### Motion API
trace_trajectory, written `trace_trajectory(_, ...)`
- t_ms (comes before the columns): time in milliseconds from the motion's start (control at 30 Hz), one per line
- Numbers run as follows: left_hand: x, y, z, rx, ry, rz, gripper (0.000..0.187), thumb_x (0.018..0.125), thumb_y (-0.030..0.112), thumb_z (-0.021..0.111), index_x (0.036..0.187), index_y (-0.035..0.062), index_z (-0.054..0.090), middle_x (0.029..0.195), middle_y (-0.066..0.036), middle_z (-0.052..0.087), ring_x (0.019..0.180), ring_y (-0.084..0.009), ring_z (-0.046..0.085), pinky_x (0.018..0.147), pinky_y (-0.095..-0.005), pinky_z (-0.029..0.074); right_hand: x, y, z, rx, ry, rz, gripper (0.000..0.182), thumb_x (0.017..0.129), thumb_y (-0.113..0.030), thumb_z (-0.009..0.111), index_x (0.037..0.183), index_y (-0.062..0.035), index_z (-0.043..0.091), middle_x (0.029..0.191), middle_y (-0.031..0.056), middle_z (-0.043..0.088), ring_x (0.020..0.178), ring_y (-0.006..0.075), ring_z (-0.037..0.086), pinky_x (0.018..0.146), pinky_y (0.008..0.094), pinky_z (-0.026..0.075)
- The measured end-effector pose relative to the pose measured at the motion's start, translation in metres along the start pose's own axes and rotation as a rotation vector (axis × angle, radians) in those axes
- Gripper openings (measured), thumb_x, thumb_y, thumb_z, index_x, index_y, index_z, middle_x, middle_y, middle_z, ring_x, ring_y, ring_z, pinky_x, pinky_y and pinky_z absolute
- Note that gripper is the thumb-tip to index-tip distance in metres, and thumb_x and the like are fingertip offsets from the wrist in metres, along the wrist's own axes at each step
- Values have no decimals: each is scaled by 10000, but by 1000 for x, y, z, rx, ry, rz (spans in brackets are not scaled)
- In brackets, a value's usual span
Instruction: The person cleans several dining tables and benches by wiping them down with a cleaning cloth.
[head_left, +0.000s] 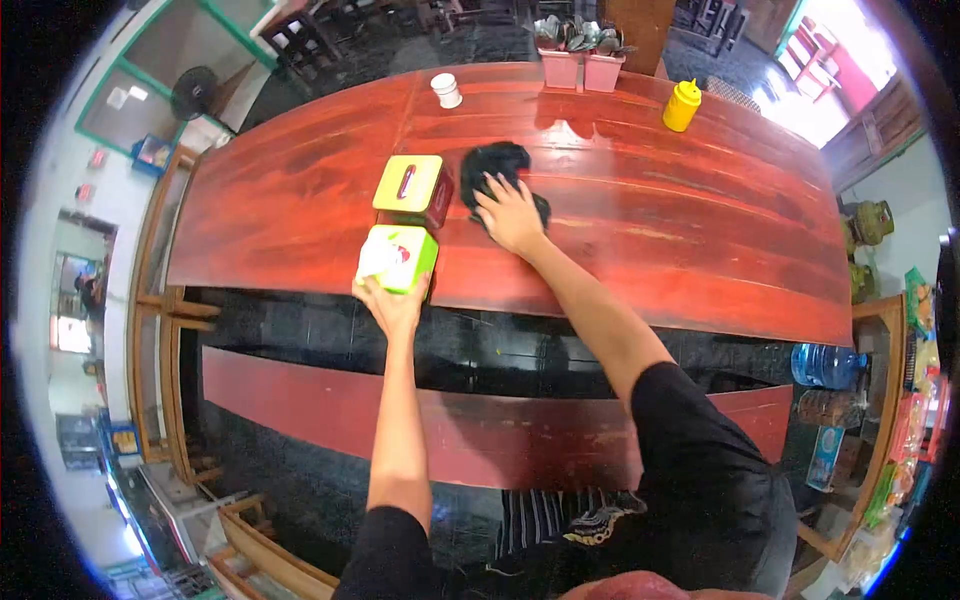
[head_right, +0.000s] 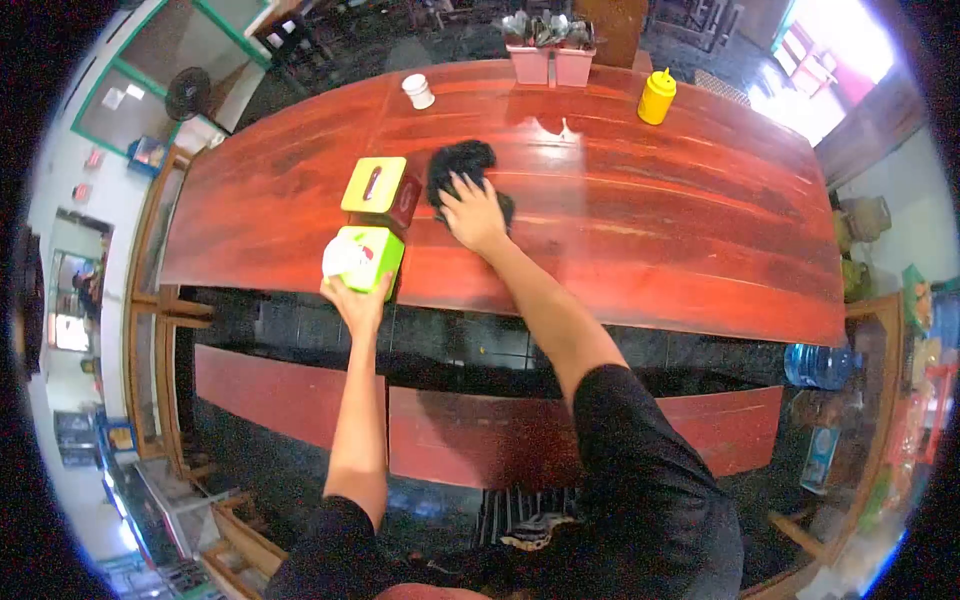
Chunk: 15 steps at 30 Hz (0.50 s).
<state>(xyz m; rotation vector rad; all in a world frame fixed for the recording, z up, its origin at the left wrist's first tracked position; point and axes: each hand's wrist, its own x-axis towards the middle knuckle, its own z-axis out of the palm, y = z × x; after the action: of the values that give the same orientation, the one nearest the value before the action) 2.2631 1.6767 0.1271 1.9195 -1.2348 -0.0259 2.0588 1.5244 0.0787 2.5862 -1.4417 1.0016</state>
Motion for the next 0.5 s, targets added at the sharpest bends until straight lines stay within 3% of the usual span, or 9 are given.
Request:
trace_trajectory(133,-8,3,7,-54,39,20,904,585,235,861,1273,-29,338,1213,-246,321,1142,-410,362,957,-513,348,75,37,39,33,-85,95,323,897,-272,484,1183,-204,618,1358,119,491,1218,284,481,1062,507,269)
trace_trajectory(233,-24,11,14,-73,7,51,974,578,222,860,1321,-31,283,1242,-261,300,1181,-414,328,994,-520,307,75,108,11,-177,-5,195,323,880,-239,483,1165,-204,630,1313,108,536,1142,279,538,1000,496,330)
trace_trajectory(300,-41,35,19,-9,-42,108,1003,570,205,858,1341,-36,263,1271,-277,277,1209,-424,302,1017,-532,275,28,158,-36,-321,189,159,317,866,-223,479,1128,-176,651,1216,106,605,1060,249,594,905,476,402)
trace_trajectory(367,-51,63,31,-120,-110,168,991,579,203,854,1349,-17,271,1269,-275,308,1219,-418,293,1021,-520,276,-24,175,-122,-430,46,318,304,855,-170,472,1089,-136,665,1072,145,653,927,278,646,796,422,475)
trace_trajectory(400,-54,76,38,-139,-146,246,986,582,205,852,1354,0,274,1272,-274,321,1220,-415,292,1022,-514,278,-63,205,-145,-550,131,319,297,846,-147,477,1069,-128,672,1016,148,663,853,304,657,737,415,502)
trace_trajectory(467,-53,104,60,-281,-252,247,965,583,211,852,1358,39,302,1285,-272,336,1216,-415,295,1022,-510,281,-130,257,-201,-518,128,621,312,839,-112,470,1084,-112,663,1000,146,664,893,335,632,805,458,492)
trace_trajectory(500,-51,113,77,-314,-221,251,944,579,217,852,1353,62,335,1319,-276,318,1229,-419,286,1026,-517,277,-176,303,-221,-565,303,583,325,834,-103,461,1087,-117,664,1012,153,661,923,337,621,828,451,488)
